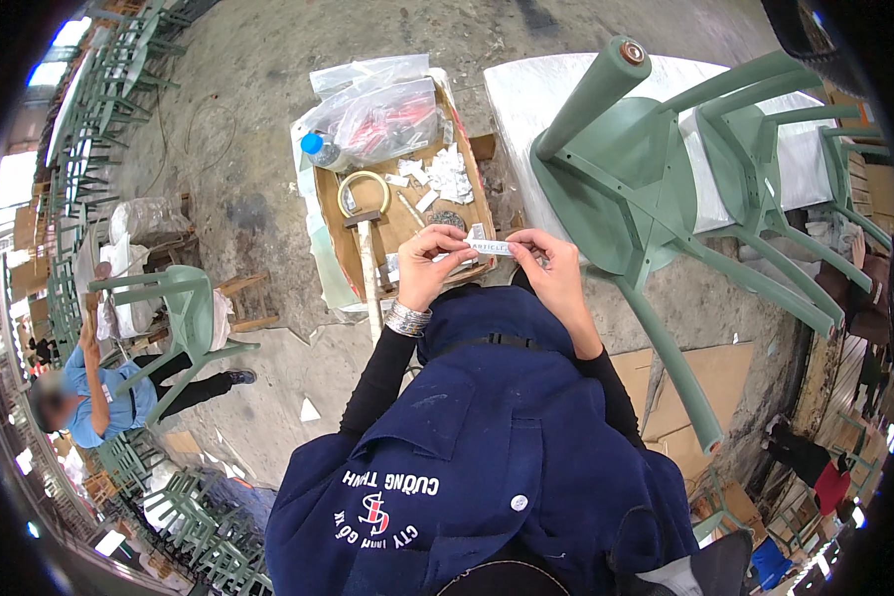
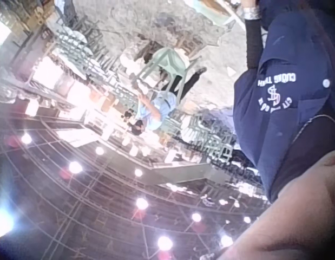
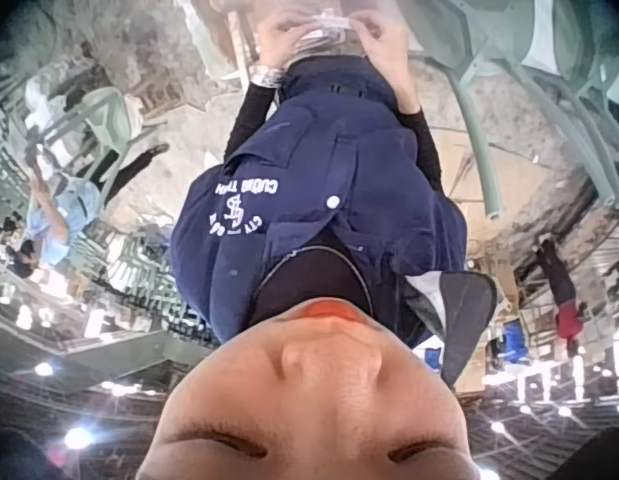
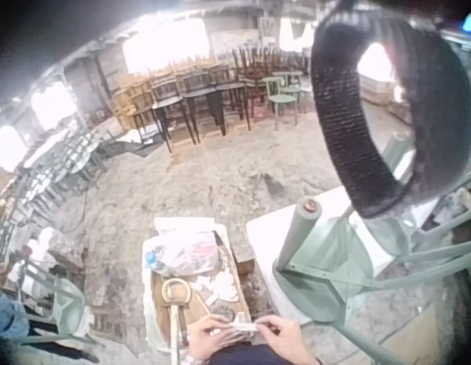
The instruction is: The person repeatedly picks up green plastic chairs, places them upside down on a work surface, and applies a small white label to the underside of the seat. They then move the labeled chair aside and repeat the process with another chair.
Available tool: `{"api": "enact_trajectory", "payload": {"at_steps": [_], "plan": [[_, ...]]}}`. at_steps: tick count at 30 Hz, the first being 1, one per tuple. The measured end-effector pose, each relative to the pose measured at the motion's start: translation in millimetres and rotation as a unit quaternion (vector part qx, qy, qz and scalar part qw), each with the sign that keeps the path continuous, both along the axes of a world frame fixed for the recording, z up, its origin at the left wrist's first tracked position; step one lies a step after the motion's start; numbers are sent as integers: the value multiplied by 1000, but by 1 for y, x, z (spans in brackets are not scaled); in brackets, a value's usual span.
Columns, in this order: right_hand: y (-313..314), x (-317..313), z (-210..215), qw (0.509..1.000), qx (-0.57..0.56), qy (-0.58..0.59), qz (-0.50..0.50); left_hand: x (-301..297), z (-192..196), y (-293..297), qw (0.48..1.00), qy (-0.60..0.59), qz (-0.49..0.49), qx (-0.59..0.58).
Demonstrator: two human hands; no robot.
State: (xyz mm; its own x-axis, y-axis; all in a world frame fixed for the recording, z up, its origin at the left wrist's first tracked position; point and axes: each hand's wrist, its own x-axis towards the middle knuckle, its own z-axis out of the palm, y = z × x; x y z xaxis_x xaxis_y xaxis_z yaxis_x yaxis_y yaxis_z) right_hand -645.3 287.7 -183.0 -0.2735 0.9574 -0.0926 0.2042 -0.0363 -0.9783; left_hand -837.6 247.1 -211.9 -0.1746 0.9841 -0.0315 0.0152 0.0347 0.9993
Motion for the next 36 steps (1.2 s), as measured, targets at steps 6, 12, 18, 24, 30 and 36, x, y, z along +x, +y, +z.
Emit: {"api": "enact_trajectory", "payload": {"at_steps": [6, 12, 18, 24, 30, 36], "plan": [[-4, -2, 18, 997, 39, -45, 49, -10, 1, -9, 992, -102, -28, -75], [-15, -29, 23, 996, 38, -47, 67, -37, 19, -34, 973, 221, -51, 41], [-35, -83, -4, 987, -122, 73, 69, -81, 39, -56, 892, 422, -9, 164], [-72, -181, -50, 930, 43, -260, 256, -129, 47, -61, 918, 360, 118, 114], [-61, -180, -65, 968, -182, -49, 169, -76, 71, -10, 952, 274, 60, 123], [-79, 19, 13, 984, -153, 50, 80, 42, 94, 47, 962, 208, -92, 150]]}}
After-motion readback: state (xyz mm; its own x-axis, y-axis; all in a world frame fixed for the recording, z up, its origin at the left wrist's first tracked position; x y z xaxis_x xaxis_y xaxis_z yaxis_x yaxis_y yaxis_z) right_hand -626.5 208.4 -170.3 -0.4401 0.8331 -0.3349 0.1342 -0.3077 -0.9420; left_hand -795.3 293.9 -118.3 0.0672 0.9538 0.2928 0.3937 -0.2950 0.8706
